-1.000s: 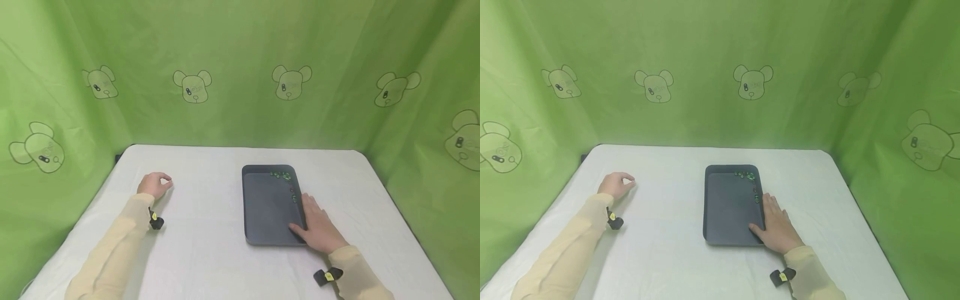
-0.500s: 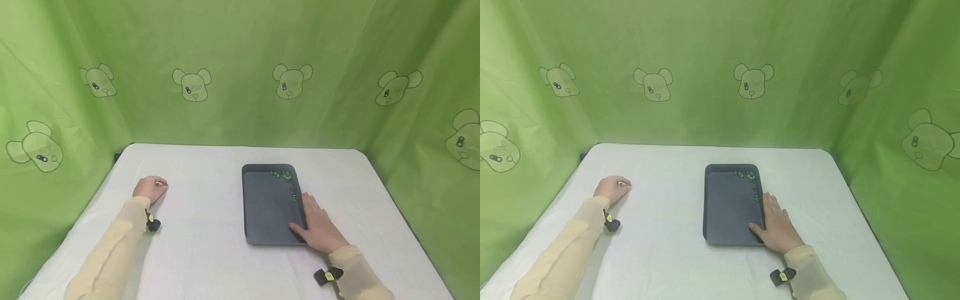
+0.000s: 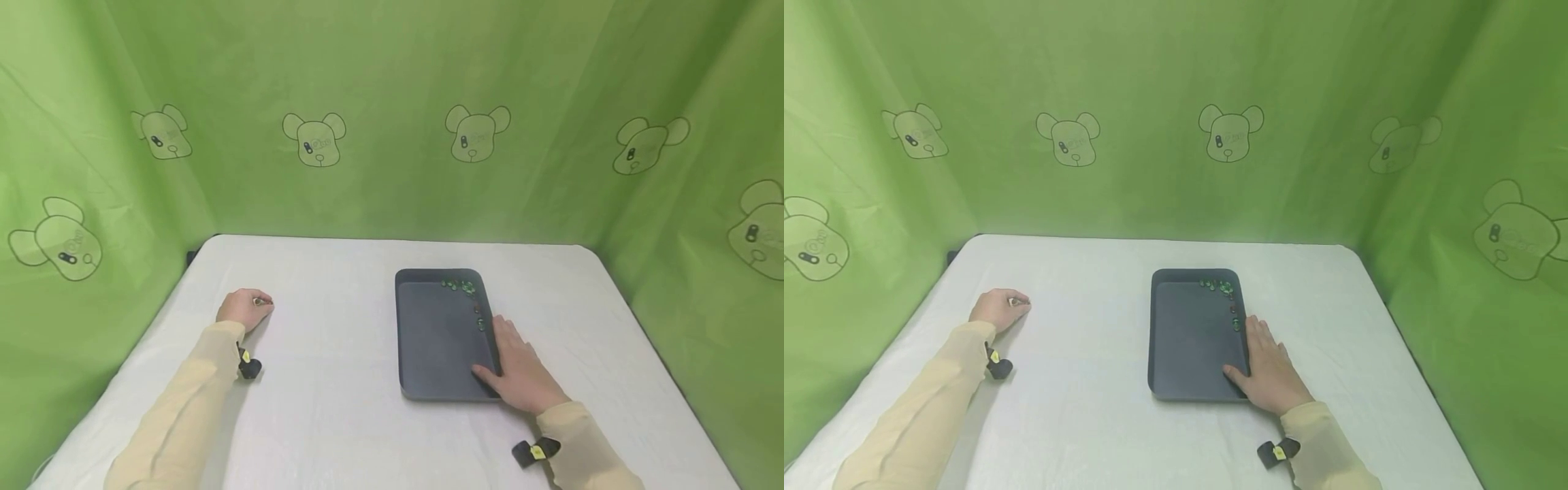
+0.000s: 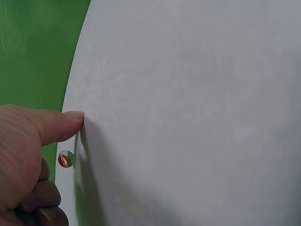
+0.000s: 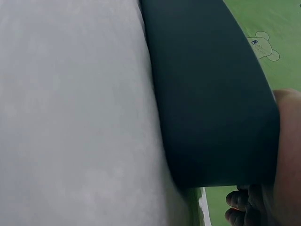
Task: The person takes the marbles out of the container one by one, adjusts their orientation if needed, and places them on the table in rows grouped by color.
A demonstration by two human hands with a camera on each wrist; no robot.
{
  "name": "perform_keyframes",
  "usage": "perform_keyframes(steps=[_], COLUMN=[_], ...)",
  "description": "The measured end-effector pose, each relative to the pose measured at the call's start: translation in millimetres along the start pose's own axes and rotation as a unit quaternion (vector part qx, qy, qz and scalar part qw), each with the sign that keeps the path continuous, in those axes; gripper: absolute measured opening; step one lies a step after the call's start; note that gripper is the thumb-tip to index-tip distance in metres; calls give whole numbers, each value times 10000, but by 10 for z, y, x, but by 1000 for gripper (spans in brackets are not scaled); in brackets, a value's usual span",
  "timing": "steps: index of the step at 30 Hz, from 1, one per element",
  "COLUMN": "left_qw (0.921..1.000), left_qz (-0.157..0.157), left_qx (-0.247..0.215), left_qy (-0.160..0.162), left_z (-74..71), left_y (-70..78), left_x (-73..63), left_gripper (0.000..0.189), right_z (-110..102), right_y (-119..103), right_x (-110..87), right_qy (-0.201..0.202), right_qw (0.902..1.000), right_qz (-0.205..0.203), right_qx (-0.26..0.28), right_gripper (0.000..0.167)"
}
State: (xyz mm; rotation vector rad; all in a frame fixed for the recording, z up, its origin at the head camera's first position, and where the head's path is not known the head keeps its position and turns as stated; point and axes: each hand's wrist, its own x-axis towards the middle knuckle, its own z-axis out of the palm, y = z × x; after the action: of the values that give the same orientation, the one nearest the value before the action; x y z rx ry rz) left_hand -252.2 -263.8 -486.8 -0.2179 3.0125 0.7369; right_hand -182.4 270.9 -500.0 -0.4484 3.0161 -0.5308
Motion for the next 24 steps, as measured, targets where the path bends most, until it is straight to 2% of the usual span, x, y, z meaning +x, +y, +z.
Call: perform_keyframes(steps=[24], left_qw=[10000], left_qz=[5], left_qx=[7], left_qy=[24], left_z=[31], left_y=[-6], left_x=[23], left_gripper=[29], right_z=[27], right_y=[42], right_x=[7], right_qy=[14], right_qw=[10000], right_qz=[-22], right_qx=[44], right_gripper=[102])
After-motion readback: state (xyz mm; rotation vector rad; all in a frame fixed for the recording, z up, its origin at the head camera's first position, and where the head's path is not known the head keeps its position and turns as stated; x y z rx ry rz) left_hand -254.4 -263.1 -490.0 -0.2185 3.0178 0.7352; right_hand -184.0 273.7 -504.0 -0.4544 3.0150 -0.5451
